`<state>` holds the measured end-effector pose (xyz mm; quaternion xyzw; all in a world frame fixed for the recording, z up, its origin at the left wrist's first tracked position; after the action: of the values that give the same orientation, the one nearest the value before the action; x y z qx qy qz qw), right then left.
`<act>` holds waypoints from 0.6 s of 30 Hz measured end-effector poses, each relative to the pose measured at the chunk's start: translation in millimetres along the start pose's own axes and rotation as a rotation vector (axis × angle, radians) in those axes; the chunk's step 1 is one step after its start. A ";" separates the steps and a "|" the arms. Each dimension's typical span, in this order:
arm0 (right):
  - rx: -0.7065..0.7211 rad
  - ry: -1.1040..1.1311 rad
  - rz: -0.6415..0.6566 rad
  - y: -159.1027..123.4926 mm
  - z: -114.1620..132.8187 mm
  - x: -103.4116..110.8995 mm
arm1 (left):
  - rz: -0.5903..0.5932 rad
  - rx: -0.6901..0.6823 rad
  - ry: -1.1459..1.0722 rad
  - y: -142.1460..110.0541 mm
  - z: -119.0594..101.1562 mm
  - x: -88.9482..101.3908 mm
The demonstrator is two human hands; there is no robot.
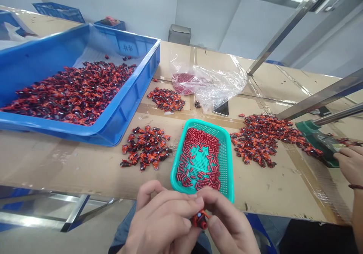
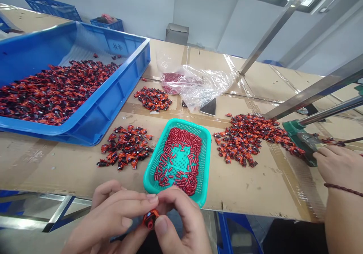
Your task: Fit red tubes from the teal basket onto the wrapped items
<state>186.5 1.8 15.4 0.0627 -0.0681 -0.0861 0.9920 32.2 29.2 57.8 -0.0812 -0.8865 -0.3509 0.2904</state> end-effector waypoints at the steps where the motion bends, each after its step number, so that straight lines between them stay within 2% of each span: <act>1: 0.056 -0.033 -0.023 1.3 0.7 2.1 | -0.006 0.000 0.019 -1.3 -0.7 -0.1; 6: 0.289 -0.188 -0.077 6.1 7.6 9.3 | -0.148 0.008 0.081 -9.6 -3.1 4.1; 10: 0.405 -0.267 -0.092 8.6 15.8 9.4 | -0.105 -0.028 0.096 -10.9 -3.1 3.3; 13: 0.476 -0.316 -0.096 9.6 22.5 9.6 | -0.124 -0.041 0.109 -11.1 -3.6 2.0; 18: 0.578 -0.379 0.049 9.0 31.5 12.7 | -0.140 0.039 0.077 -14.4 -0.8 -2.1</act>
<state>195.7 4.8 49.1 0.3224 -0.2740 -0.0495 0.9047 29.2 18.2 48.8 0.0004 -0.8848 -0.3560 0.3006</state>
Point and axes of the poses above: each hand's wrist, its own y-axis towards the middle knuckle, its own x-axis out of the back of the hand, z = x × y, the point moved 5 cm from there along y, towards the middle knuckle, and after that the axes turned 1 degree about -y, right-handed, at the moved point
